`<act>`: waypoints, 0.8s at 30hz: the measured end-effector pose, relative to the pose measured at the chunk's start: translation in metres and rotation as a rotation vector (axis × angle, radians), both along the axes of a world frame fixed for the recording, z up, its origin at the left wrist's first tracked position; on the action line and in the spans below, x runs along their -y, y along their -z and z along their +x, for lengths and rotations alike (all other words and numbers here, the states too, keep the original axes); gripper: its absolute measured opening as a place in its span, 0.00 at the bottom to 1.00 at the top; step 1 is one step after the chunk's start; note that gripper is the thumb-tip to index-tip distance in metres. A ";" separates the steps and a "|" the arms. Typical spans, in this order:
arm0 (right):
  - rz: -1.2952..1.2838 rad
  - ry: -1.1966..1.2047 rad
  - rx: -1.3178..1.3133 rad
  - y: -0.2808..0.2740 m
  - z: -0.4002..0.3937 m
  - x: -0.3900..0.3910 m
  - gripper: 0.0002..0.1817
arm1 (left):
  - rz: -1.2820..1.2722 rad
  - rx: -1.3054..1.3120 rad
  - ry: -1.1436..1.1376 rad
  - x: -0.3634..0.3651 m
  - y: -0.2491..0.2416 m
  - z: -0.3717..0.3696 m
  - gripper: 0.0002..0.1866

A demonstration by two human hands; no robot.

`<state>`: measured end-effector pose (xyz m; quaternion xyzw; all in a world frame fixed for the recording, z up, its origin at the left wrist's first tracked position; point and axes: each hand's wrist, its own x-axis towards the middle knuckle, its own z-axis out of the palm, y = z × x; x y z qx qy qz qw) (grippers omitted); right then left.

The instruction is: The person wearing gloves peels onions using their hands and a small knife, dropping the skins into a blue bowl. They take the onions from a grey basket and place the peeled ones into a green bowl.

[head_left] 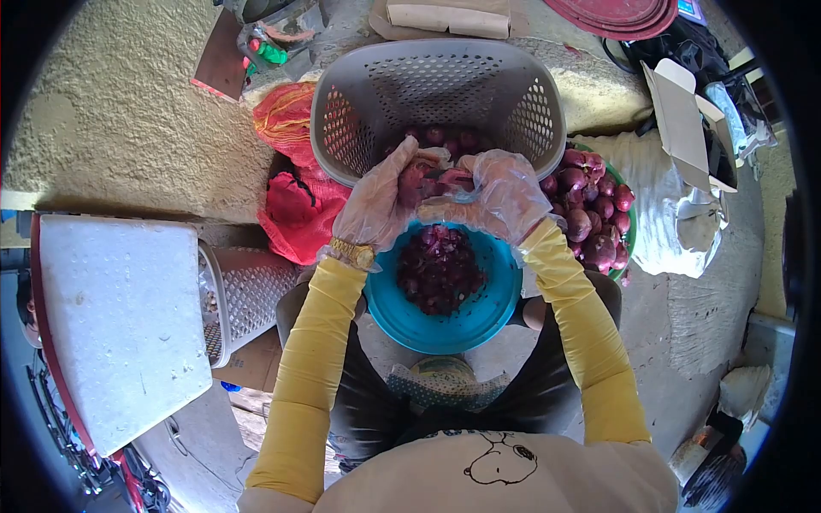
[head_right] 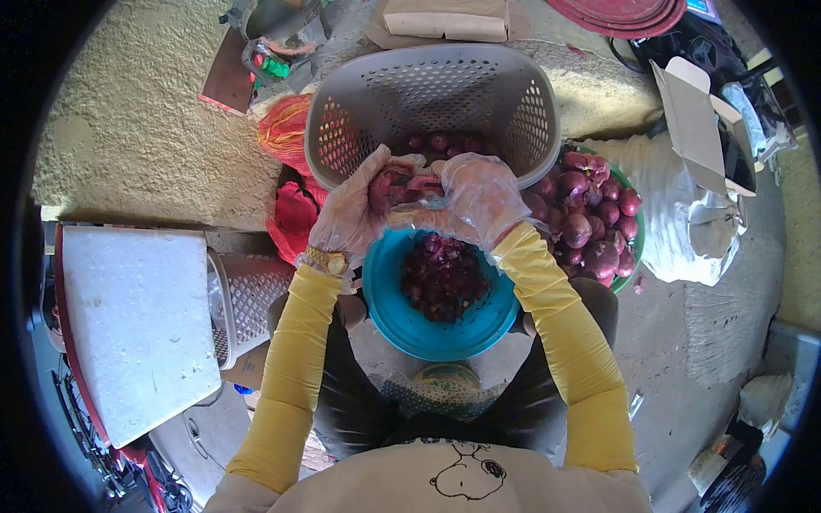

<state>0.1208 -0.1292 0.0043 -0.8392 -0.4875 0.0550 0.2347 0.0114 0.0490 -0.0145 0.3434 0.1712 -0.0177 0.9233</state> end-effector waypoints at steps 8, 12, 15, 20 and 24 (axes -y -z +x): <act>-0.078 0.012 -0.039 -0.010 -0.001 -0.001 0.38 | 0.000 -0.009 0.016 0.000 -0.006 0.000 0.24; -0.097 -0.009 -0.058 -0.009 0.001 -0.001 0.38 | -0.033 -0.011 0.021 0.001 -0.005 -0.001 0.24; -0.096 -0.013 -0.112 -0.012 -0.001 -0.001 0.37 | -0.008 0.003 0.010 0.000 -0.002 0.000 0.25; -0.088 0.018 -0.109 -0.016 0.000 -0.001 0.38 | -0.058 -0.015 0.064 0.001 -0.012 -0.002 0.25; -0.025 0.022 -0.090 -0.004 0.001 0.000 0.39 | -0.027 0.001 0.022 0.002 -0.008 -0.002 0.25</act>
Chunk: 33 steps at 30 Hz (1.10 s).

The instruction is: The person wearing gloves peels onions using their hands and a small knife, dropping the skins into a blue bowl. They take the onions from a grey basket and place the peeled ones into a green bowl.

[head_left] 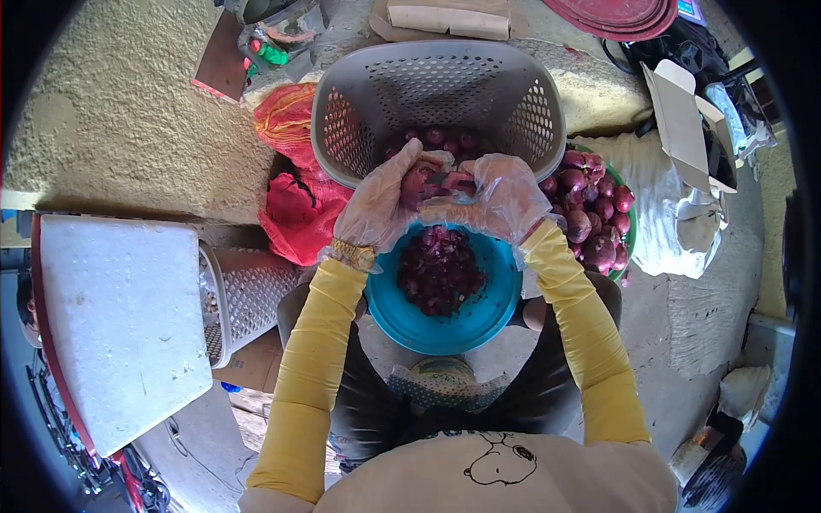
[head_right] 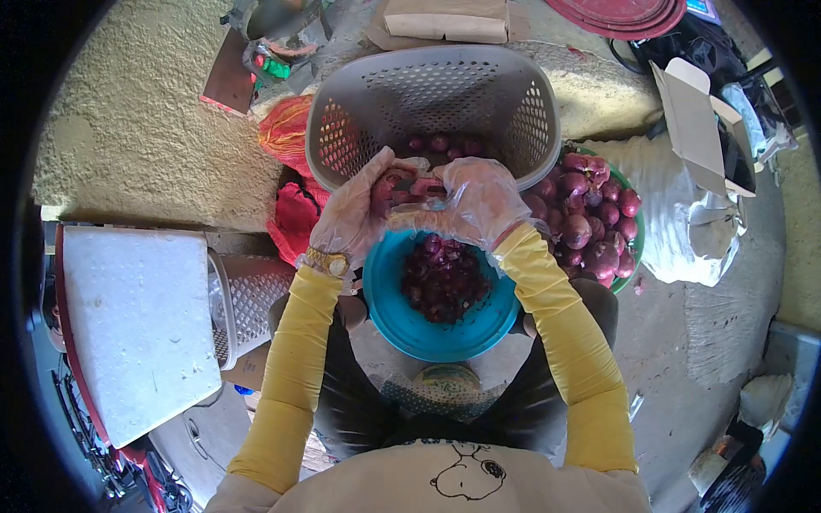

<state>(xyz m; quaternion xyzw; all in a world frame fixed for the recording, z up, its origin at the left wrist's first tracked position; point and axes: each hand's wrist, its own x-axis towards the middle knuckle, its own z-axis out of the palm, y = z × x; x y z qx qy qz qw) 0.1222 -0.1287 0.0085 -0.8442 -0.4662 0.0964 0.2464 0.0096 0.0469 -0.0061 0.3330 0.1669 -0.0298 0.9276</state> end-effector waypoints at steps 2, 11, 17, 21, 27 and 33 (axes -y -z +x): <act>-0.041 -0.024 -0.039 -0.003 0.000 0.000 0.38 | 0.000 -0.011 -0.014 0.000 0.001 0.000 0.25; 0.054 -0.079 -0.064 0.018 0.003 0.002 0.35 | 0.085 0.015 -0.006 0.003 0.000 -0.002 0.25; 0.019 -0.096 -0.068 0.026 0.004 0.001 0.37 | 0.104 -0.009 0.004 0.001 0.005 -0.002 0.24; 0.006 -0.117 -0.039 0.023 0.001 -0.001 0.38 | 0.124 0.012 0.019 0.001 0.006 -0.001 0.25; -0.142 -0.224 0.100 -0.001 -0.002 0.003 0.40 | 0.112 -0.033 -0.027 0.000 -0.004 -0.003 0.25; -0.116 -0.009 0.055 -0.013 -0.006 -0.001 0.40 | 0.086 -0.027 -0.018 0.001 0.005 -0.001 0.24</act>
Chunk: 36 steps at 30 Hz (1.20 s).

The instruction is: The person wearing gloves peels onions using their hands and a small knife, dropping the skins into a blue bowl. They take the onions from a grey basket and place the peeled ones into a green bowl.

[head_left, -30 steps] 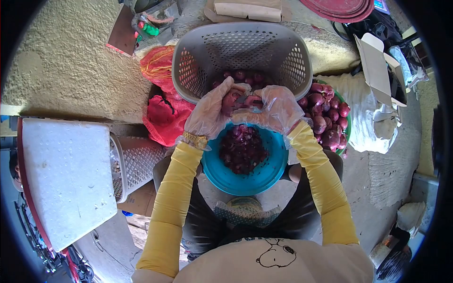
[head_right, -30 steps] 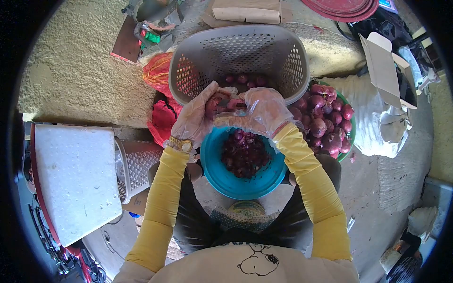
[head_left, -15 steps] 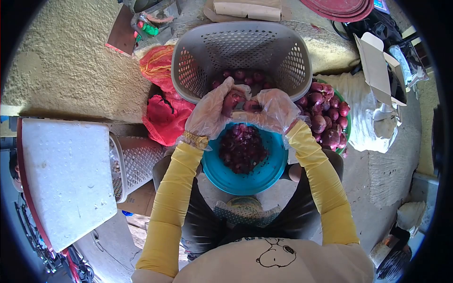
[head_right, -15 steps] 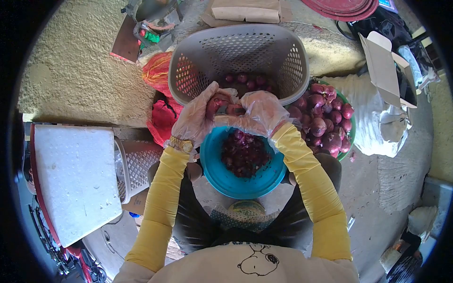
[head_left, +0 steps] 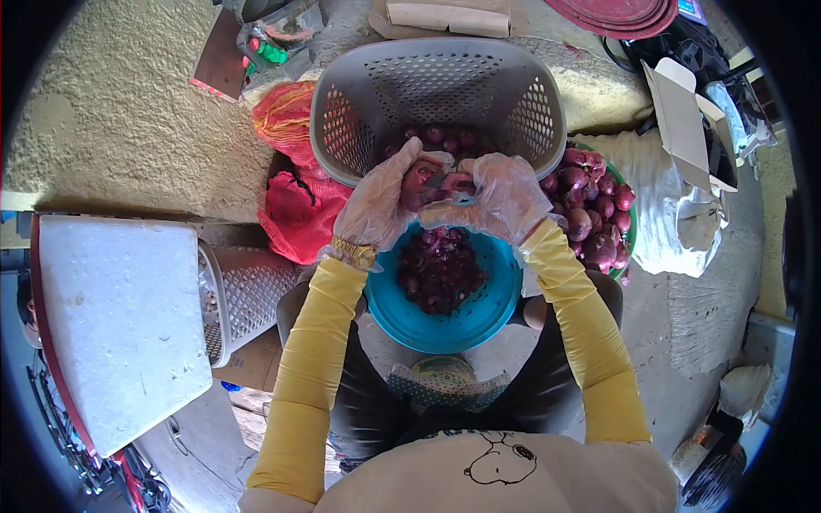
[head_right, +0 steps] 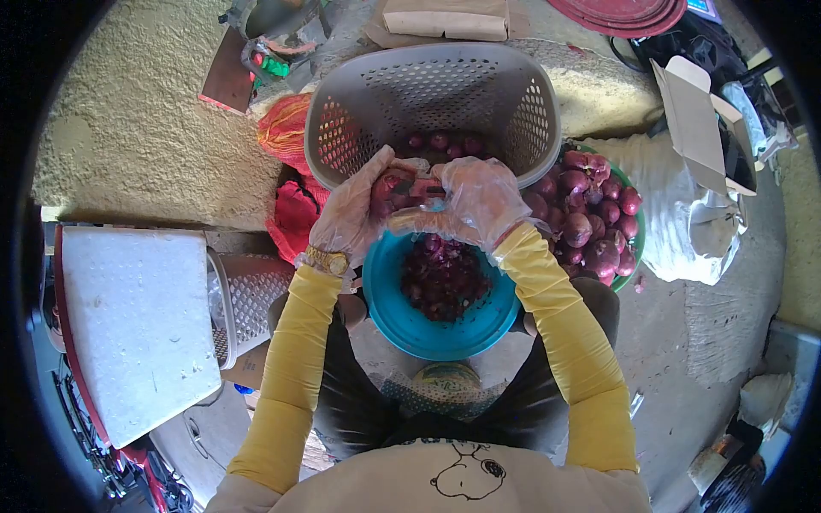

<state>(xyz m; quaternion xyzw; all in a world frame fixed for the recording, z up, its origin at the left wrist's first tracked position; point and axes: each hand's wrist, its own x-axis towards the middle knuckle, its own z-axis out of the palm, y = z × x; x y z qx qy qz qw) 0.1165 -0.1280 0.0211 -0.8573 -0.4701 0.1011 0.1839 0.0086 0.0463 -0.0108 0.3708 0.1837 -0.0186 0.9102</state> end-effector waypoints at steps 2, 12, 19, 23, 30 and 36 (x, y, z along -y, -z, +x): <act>-0.062 0.029 -0.099 -0.005 0.000 -0.002 0.40 | -0.003 0.003 0.012 0.000 0.001 0.000 0.24; 0.024 -0.016 -0.059 0.014 0.005 0.001 0.40 | 0.019 0.012 -0.012 0.002 -0.002 -0.001 0.25; 0.085 -0.074 0.002 0.039 0.006 0.000 0.39 | 0.001 0.043 0.049 -0.001 -0.003 0.000 0.25; 0.035 -0.135 0.022 0.023 0.001 -0.001 0.42 | 0.018 0.020 0.008 0.001 -0.002 0.001 0.25; 0.022 -0.043 -0.014 0.004 -0.002 0.002 0.42 | -0.008 -0.014 -0.077 0.000 -0.003 0.000 0.24; 0.236 0.016 0.035 0.015 -0.001 0.002 0.43 | -0.005 -0.006 -0.028 0.001 -0.003 0.000 0.25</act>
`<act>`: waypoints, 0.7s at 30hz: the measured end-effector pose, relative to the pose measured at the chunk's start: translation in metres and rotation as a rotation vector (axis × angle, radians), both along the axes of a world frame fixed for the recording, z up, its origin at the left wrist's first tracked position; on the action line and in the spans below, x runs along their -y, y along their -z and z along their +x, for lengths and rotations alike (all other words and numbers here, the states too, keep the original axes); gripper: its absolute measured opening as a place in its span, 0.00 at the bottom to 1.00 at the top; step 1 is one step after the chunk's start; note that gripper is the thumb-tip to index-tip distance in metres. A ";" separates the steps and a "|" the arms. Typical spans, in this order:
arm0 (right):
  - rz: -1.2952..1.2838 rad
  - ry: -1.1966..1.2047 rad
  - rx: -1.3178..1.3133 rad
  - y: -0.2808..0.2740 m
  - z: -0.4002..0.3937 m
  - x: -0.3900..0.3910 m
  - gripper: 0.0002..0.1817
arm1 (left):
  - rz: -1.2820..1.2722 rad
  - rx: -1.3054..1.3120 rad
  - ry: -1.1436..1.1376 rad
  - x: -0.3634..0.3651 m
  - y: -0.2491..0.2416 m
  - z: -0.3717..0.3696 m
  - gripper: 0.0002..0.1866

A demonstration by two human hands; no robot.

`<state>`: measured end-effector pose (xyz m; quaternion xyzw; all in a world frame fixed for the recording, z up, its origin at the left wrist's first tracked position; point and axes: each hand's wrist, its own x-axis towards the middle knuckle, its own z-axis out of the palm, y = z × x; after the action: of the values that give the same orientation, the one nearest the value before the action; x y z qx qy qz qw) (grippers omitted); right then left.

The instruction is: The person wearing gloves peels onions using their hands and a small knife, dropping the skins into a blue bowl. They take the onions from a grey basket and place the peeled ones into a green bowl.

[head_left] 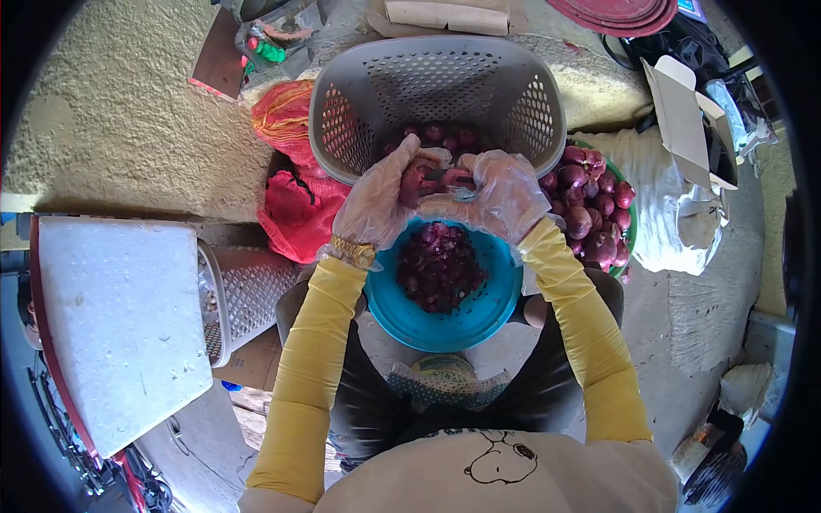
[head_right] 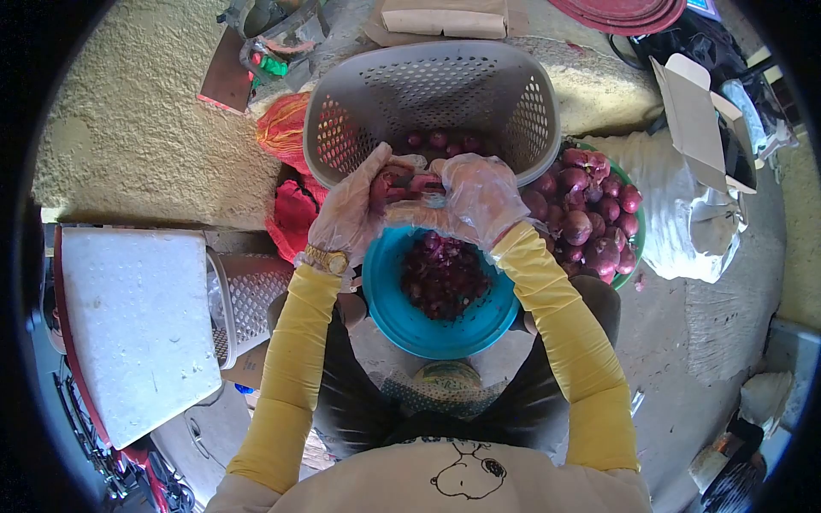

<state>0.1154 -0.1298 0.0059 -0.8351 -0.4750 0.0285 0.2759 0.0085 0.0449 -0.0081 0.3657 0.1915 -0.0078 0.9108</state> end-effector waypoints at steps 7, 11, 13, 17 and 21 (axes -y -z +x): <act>-0.209 0.014 -0.082 -0.005 0.000 -0.003 0.38 | -0.016 -0.013 0.005 -0.001 0.004 0.001 0.25; -0.244 -0.012 -0.078 -0.004 0.001 -0.004 0.37 | -0.044 0.003 0.028 0.000 0.004 0.001 0.25; -0.209 -0.006 -0.071 0.006 0.001 -0.003 0.37 | -0.032 -0.024 -0.019 0.004 -0.002 0.001 0.25; -0.160 -0.012 -0.147 0.008 0.001 -0.004 0.38 | 0.018 0.002 0.018 0.000 0.003 0.000 0.25; -0.161 -0.029 -0.175 0.009 0.002 -0.002 0.38 | 0.030 -0.021 0.011 0.000 0.003 0.000 0.25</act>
<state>0.1172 -0.1273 -0.0035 -0.8420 -0.4572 0.1433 0.2479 0.0088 0.0445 -0.0108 0.3801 0.1993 -0.0136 0.9031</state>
